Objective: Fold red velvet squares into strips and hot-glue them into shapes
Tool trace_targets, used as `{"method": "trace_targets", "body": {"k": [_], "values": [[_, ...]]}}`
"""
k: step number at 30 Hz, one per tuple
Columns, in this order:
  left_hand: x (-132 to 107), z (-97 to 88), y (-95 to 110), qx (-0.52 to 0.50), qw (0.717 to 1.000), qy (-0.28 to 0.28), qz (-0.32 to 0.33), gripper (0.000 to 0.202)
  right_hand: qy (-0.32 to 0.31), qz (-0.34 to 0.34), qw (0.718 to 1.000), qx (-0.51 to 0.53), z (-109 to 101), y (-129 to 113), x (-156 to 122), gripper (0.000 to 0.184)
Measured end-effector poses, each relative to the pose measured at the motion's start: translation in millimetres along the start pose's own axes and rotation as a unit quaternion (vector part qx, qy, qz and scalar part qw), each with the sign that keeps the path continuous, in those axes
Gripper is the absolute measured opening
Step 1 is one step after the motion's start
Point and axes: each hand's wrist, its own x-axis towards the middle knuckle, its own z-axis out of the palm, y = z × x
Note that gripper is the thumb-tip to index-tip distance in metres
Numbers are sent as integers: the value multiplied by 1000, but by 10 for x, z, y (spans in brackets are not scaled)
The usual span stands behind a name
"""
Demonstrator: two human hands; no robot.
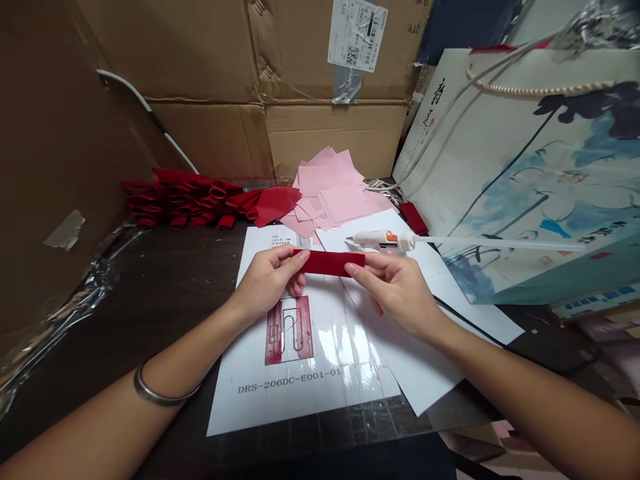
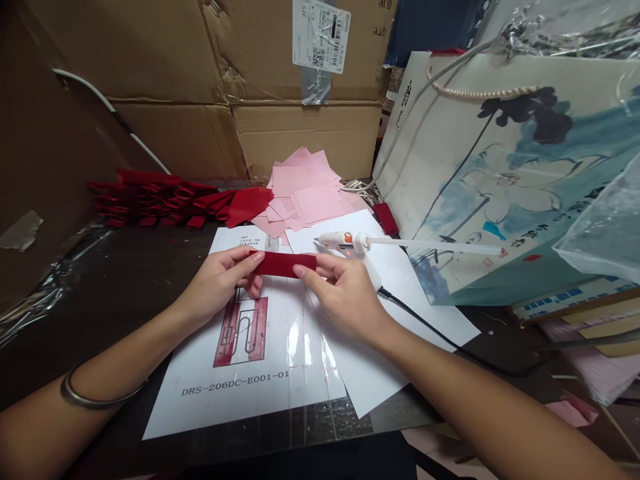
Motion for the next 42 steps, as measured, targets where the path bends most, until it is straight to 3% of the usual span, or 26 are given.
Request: {"method": "trace_targets", "body": {"k": [6,12,14,18,19,22,23,24,25,26,29,31,33,34,37,39,41,42], "values": [[15,-25,30,-31,999,-12,-10,24,-2,27,1000,6,-2,22,21,31],[21,-107,178,-32,999,15,-41,27,-46,38,997,45,11,-30,-25,44],[58,-238,314,-37,997,65,-27,28,-34,36,998,50,22,-15,-29,50],[211,-677,641,-39,973,228,14,22,-23,27,997,67,71,55,-35,49],[261,-799,700,-31,971,234,25,22,-29,25,997,71,84,69,-41,48],[415,-1112,777,1,943,331,33,25,-49,27,996,65,112,84,-61,48],[462,-1185,776,1,950,312,34,22,-57,28,996,61,115,84,-66,47],[503,-1240,767,8,938,344,34,21,-64,27,996,56,116,82,-69,46],[539,-1277,755,4,941,338,30,17,-69,26,996,52,115,80,-71,44],[566,-1297,746,-13,953,301,15,13,-74,25,996,49,114,78,-70,42],[600,-1281,742,-25,953,302,-25,16,-74,20,996,53,112,75,-66,38],[595,-1247,754,4,954,299,-35,21,-73,18,995,59,115,71,-66,37],[600,-1229,757,50,971,233,-23,21,-75,18,995,62,120,66,-69,36],[614,-1229,749,88,966,242,-18,20,-78,18,995,62,122,64,-72,35],[687,-1235,670,186,919,345,-39,20,-85,14,995,57,125,61,-80,32],[728,-1194,574,236,895,379,3,31,-85,7,995,52,127,61,-82,29],[746,-1087,459,301,883,356,58,32,-84,4,995,48,131,63,-82,26],[750,-1013,401,408,856,299,105,33,-85,5,995,46,134,64,-81,25]]}}
